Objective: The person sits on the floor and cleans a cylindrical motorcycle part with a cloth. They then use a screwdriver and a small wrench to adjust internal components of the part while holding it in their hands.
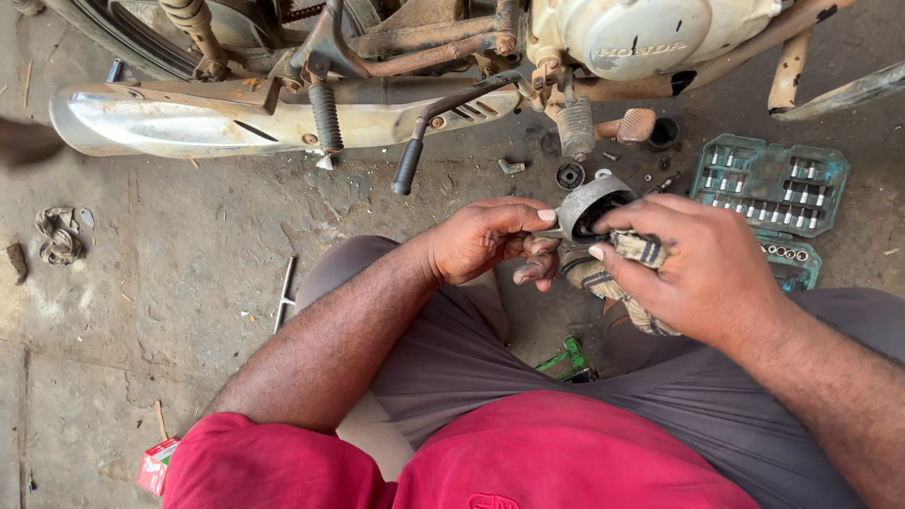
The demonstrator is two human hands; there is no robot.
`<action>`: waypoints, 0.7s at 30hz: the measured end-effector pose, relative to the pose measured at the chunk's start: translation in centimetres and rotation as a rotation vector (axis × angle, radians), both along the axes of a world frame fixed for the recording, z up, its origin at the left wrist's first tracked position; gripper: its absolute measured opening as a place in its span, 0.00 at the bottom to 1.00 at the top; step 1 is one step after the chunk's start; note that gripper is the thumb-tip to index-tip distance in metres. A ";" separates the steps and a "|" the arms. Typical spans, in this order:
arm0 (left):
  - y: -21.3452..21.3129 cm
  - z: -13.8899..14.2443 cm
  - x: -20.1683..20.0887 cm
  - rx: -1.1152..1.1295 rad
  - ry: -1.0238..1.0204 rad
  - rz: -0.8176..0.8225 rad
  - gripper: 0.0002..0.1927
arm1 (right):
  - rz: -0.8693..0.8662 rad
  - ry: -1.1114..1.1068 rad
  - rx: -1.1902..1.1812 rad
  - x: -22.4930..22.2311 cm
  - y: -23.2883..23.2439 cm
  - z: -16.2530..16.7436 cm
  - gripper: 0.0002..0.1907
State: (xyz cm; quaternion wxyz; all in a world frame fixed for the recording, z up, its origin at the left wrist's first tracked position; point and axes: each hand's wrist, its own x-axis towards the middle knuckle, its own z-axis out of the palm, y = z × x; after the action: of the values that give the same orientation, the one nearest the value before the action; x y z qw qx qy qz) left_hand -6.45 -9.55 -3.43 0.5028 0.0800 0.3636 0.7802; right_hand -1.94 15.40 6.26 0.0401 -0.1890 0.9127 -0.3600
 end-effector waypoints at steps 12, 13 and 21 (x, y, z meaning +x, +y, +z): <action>0.2 -0.2 -0.6 0.010 -0.001 -0.010 0.16 | -0.140 -0.030 -0.205 0.0 0.3 -1.3 0.05; 0.3 -0.3 -0.6 0.015 0.018 -0.010 0.17 | -0.176 -0.008 -0.171 0.0 0.2 -1.4 0.06; 0.5 0.0 -0.8 0.011 -0.013 -0.019 0.15 | -0.125 0.267 0.122 -0.1 -0.1 -1.2 0.13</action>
State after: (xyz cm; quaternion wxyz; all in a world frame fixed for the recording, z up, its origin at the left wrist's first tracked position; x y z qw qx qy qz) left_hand -7.27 -9.01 -3.47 0.5120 0.0810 0.3554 0.7778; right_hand -2.01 15.33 5.02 -0.0928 -0.1752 0.9401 -0.2771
